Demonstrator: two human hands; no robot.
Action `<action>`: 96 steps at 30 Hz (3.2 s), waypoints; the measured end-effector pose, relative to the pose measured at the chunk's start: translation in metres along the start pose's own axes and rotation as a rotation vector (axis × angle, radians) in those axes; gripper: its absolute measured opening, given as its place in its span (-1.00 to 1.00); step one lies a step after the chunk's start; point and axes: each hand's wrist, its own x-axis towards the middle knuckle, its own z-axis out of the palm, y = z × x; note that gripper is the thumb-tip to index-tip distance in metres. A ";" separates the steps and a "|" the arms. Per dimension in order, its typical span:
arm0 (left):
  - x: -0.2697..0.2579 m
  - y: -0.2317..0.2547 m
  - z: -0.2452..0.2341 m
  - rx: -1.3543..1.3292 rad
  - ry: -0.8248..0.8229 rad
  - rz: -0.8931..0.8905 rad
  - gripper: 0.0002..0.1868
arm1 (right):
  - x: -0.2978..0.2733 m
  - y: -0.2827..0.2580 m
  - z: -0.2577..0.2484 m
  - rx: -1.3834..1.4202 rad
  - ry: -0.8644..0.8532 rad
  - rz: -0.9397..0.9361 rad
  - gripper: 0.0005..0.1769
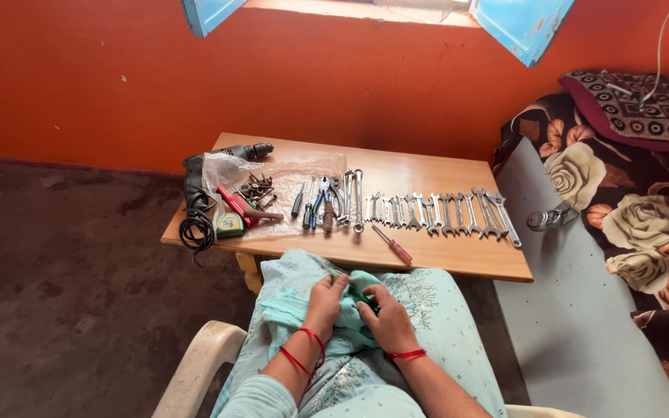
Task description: The person sits in a chair and wipes a screwdriver with a light blue cloth, then places it on a table. They pick up a second screwdriver and continue wiping it with the same cloth. The table holds various tools including wrenches, pliers, and a drill.
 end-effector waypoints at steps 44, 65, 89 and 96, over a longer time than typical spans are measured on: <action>0.009 -0.010 -0.005 -0.064 0.139 0.049 -0.67 | 0.000 0.014 0.007 0.044 -0.088 0.007 -0.63; 0.003 0.004 -0.009 0.062 0.104 0.042 -0.67 | -0.026 0.034 -0.119 -0.044 -0.052 0.257 -0.72; -0.044 0.021 0.164 0.160 -0.302 0.263 -0.70 | -0.037 -0.003 -0.145 -0.038 0.117 -0.205 -0.42; -0.079 0.058 0.160 0.963 -0.179 0.444 -0.70 | -0.030 -0.023 -0.174 -0.454 0.390 -0.446 -0.55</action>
